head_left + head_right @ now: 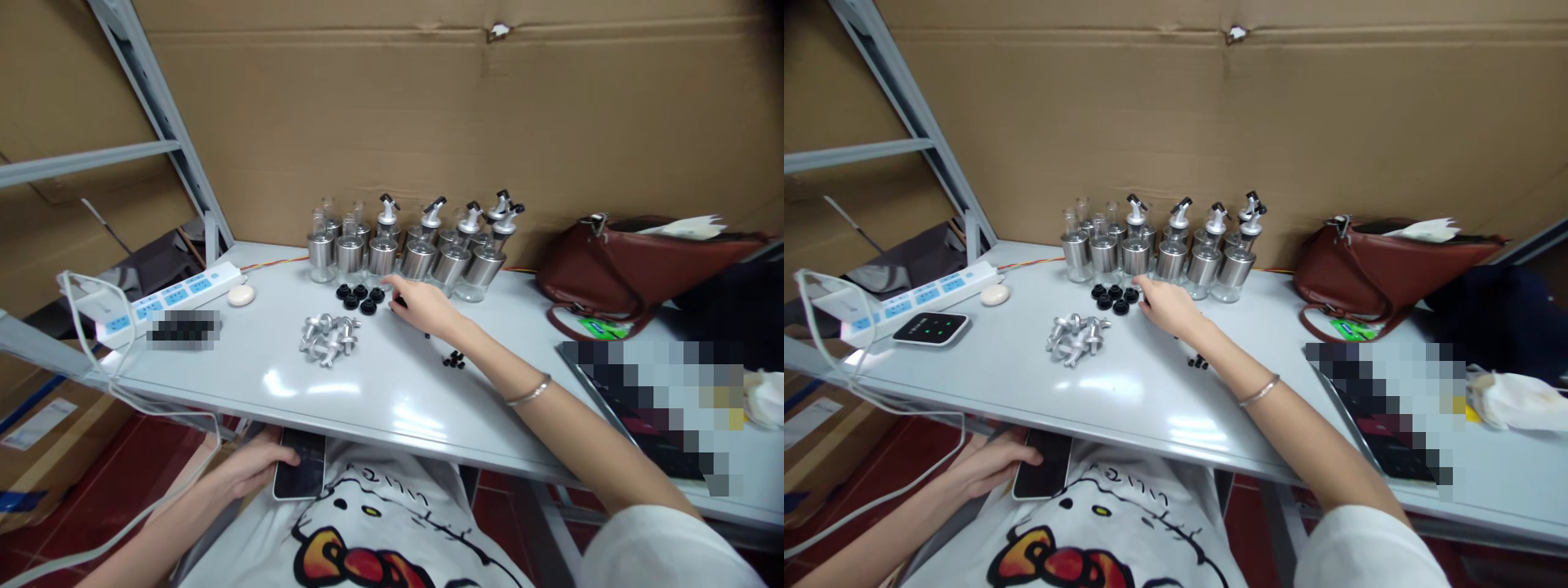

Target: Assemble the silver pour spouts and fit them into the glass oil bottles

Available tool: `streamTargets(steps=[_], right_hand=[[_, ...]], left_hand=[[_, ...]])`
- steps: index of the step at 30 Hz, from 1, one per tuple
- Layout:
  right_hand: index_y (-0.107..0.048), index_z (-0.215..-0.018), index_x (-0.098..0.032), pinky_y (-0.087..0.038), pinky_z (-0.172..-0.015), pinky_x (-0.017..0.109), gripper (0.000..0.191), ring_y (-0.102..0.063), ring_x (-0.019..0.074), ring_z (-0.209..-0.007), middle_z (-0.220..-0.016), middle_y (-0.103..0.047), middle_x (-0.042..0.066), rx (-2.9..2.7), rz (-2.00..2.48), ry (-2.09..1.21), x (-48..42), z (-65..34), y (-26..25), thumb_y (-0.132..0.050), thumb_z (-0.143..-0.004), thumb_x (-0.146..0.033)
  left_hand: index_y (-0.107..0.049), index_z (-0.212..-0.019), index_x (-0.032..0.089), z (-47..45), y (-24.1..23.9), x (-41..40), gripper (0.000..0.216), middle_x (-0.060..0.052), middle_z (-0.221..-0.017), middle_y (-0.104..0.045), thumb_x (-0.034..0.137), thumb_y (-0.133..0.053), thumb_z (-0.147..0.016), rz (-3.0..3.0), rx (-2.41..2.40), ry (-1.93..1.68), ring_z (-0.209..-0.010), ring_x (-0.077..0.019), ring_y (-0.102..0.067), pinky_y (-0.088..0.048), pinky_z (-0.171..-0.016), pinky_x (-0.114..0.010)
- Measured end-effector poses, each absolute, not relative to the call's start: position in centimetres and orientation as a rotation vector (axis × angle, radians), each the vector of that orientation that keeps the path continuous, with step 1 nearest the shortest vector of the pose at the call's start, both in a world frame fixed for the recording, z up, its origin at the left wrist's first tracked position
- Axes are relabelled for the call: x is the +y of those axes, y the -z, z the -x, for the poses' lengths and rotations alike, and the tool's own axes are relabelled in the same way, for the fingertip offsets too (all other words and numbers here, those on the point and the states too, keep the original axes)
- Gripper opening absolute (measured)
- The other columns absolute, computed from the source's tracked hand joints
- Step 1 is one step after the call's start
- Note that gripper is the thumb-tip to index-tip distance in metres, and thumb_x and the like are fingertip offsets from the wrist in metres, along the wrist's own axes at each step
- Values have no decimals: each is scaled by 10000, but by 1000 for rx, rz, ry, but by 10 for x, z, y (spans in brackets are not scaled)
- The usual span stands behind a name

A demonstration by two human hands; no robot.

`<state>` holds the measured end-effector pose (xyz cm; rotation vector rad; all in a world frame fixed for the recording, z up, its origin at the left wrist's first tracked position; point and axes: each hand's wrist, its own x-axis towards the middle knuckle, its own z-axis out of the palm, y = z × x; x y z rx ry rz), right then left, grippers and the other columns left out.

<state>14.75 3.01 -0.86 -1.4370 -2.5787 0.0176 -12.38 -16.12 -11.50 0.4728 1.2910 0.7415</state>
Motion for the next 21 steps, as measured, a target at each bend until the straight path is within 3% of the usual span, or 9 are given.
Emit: streamTargets(steps=[7,14,18,21], right_hand=[[-602,-1060,-173,-382,-618,290,262,-640,211,-783,-1066,-649,102,-2774,1351,28,-16,-167,13,-395,-927,-263],[-546,-1183,-179,-407,-619,307,346,-625,209,-762,-1182,-585,110,-2633,1338,58,-17,-170,1,-445,-922,-384],[-554,-1165,-184,-417,-605,304,335,-621,208,-767,-1138,-599,104,-2528,1312,28,-16,-175,-1,-443,-920,-385],[-561,-1138,-184,-430,-607,300,309,-615,186,-730,-1093,-615,91,-2468,1273,28,-15,-178,0,-454,-914,-369]], left_hand=[[-592,-964,113,124,116,-161,507,-103,-970,-715,-26,-663,-482,-536,1273,-698,-953,-268,-664,-477,-908,-357],[-571,-986,137,120,114,-161,510,-84,-926,-723,-4,-698,-514,-535,1367,-707,-898,-237,-679,-493,-908,-352],[-561,-997,129,118,113,-161,487,-97,-887,-723,72,-738,-548,-468,1412,-703,-887,-250,-685,-504,-892,-369],[-590,-957,122,121,116,-161,498,-101,-926,-721,25,-728,-488,-521,1364,-697,-912,-269,-680,-491,-916,-376]])
